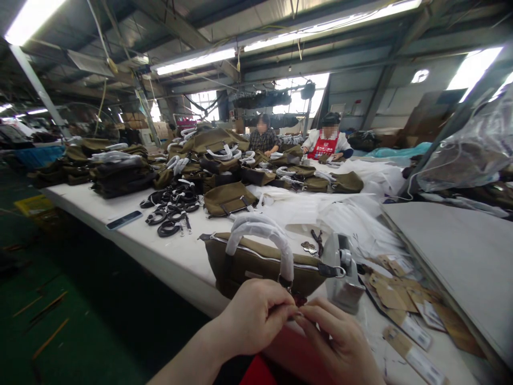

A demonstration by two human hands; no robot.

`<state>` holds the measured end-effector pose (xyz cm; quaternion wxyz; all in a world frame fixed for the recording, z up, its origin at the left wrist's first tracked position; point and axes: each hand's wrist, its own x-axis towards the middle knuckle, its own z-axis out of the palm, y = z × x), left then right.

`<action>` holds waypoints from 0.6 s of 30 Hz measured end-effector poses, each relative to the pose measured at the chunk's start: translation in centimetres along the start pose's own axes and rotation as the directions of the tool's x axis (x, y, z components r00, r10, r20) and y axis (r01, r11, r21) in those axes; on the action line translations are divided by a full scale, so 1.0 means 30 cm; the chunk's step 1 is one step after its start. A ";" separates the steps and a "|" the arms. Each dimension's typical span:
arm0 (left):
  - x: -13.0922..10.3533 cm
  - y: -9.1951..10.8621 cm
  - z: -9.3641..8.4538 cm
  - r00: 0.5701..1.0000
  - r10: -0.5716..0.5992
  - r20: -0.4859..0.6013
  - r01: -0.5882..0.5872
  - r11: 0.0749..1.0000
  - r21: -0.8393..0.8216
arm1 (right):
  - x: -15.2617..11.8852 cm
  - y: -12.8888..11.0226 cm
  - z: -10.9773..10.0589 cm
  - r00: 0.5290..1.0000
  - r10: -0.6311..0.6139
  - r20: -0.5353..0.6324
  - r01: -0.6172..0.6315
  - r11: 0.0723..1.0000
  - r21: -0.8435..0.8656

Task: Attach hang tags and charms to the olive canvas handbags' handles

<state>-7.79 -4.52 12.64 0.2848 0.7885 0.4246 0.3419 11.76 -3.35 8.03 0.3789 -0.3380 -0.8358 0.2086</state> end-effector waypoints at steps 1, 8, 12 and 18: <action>0.000 0.000 0.000 1.000 -0.003 -0.001 0.003 1.000 -0.002 | -0.001 0.000 0.001 1.000 -0.001 0.002 0.001 1.000 0.004; -0.005 0.001 -0.004 1.000 -0.015 0.024 0.015 1.000 0.003 | -0.012 0.003 0.005 0.999 0.029 0.020 -0.029 0.999 0.013; -0.010 -0.007 -0.002 0.999 -0.004 0.031 0.004 1.000 -0.017 | -0.014 0.006 0.006 0.999 0.030 0.041 -0.030 1.000 -0.006; -0.003 -0.005 -0.010 0.999 0.000 0.046 0.001 1.000 -0.030 | -0.004 -0.007 -0.001 0.996 0.035 0.078 -0.033 0.999 -0.024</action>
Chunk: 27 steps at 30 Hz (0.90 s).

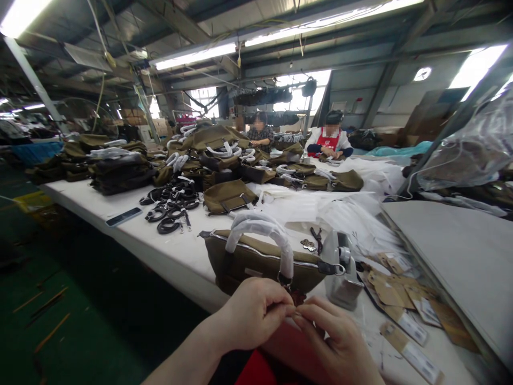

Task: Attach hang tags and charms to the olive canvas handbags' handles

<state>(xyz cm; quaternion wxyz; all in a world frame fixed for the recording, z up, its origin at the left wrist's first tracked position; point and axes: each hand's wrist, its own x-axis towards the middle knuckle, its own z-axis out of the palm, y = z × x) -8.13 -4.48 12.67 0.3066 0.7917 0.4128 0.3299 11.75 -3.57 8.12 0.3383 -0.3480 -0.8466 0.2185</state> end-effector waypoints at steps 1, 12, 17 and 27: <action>0.001 0.002 -0.002 1.000 0.002 0.005 -0.002 1.000 0.000 | 0.001 -0.004 0.000 1.000 0.002 -0.001 -0.002 1.000 -0.003; -0.024 -0.023 0.059 0.992 0.002 -0.126 0.001 1.000 0.017 | -0.003 -0.007 0.040 0.994 -0.053 -0.099 0.049 0.998 -0.040; -0.044 -0.039 0.079 0.982 0.006 -0.187 -0.008 1.000 -0.009 | -0.004 0.007 0.045 0.993 -0.096 -0.067 0.092 0.994 -0.066; -0.063 -0.048 0.080 0.980 0.031 -0.195 -0.031 1.000 0.006 | 0.003 0.006 0.057 0.980 -0.169 -0.102 0.158 0.982 -0.108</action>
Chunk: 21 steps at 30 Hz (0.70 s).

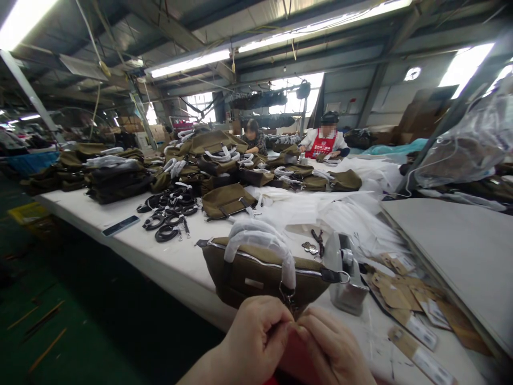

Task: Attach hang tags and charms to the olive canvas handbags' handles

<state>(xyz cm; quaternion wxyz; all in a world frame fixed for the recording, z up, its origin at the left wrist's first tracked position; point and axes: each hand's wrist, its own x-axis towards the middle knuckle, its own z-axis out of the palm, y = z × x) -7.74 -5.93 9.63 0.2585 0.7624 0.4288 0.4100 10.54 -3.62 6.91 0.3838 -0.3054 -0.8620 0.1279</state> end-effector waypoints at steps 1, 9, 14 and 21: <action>-0.002 0.000 -0.001 1.000 0.007 0.007 -0.007 1.000 0.003 | -0.002 0.004 0.001 1.000 -0.001 -0.001 0.001 1.000 0.008; -0.015 -0.041 -0.008 0.970 -0.118 -0.212 0.089 0.986 -0.141 | 0.006 -0.008 -0.038 0.987 0.138 -0.086 -0.131 0.988 0.088; -0.003 -0.083 0.002 0.885 -0.395 -0.248 0.262 0.861 -0.436 | -0.003 -0.001 -0.037 0.940 0.304 -0.158 -0.283 0.949 0.142; 0.035 -0.080 -0.017 0.883 -0.417 -0.214 0.383 0.906 -0.181 | 0.000 0.032 -0.017 0.924 0.340 -0.176 -0.304 0.931 0.203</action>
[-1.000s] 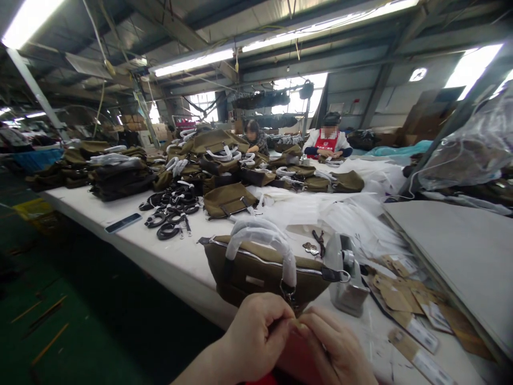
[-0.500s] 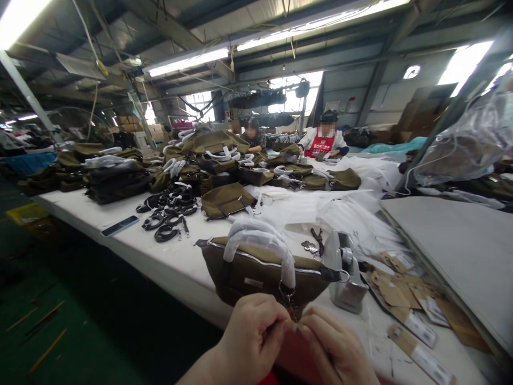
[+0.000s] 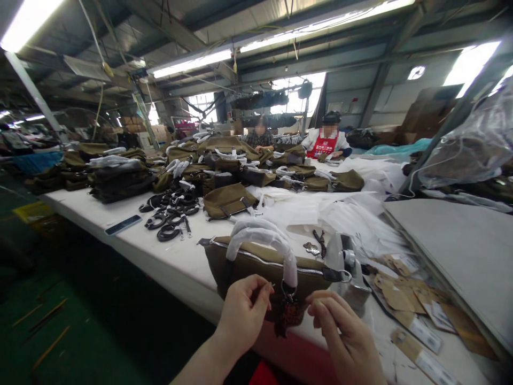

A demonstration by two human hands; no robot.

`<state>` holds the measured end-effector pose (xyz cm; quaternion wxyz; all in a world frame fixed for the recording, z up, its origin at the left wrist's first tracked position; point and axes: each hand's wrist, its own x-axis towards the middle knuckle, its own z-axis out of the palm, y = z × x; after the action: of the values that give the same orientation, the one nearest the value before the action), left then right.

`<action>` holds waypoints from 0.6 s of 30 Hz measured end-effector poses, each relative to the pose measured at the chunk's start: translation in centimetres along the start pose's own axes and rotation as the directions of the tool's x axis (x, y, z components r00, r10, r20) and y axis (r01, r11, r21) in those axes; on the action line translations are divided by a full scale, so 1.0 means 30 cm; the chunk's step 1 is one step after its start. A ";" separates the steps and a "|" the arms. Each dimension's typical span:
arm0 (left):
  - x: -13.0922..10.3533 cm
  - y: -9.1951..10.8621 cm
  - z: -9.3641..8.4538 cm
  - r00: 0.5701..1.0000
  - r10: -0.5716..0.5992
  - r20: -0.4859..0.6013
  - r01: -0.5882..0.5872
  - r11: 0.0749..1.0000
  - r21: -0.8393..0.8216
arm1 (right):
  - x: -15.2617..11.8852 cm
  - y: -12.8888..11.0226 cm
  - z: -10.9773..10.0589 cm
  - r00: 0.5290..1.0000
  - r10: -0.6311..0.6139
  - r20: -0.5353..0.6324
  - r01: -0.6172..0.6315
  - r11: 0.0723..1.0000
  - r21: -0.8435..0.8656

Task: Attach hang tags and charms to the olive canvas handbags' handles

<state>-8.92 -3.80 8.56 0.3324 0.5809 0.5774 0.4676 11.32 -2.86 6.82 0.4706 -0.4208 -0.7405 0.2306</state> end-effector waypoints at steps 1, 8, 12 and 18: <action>0.007 0.004 0.000 1.000 -0.014 0.025 0.012 0.997 0.071 | 0.002 0.001 0.001 1.000 -0.001 -0.006 0.001 1.000 -0.004; 0.045 0.041 0.037 0.997 0.016 0.073 -0.042 0.927 0.373 | 0.056 -0.001 0.025 0.993 -0.114 0.034 0.119 0.979 -0.166; 0.064 0.049 0.065 0.996 0.072 0.049 -0.085 0.935 0.344 | 0.112 0.013 0.017 0.995 -0.098 0.006 0.097 0.970 -0.221; 0.089 0.017 0.110 0.999 0.032 0.038 -0.035 0.997 0.074 | 0.175 0.024 -0.015 0.991 -0.120 0.059 0.132 0.943 -0.305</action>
<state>-5.95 -0.72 8.32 0.3129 0.6110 0.5786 0.4405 10.93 1.92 9.13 0.3983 -0.4361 -0.8019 0.0901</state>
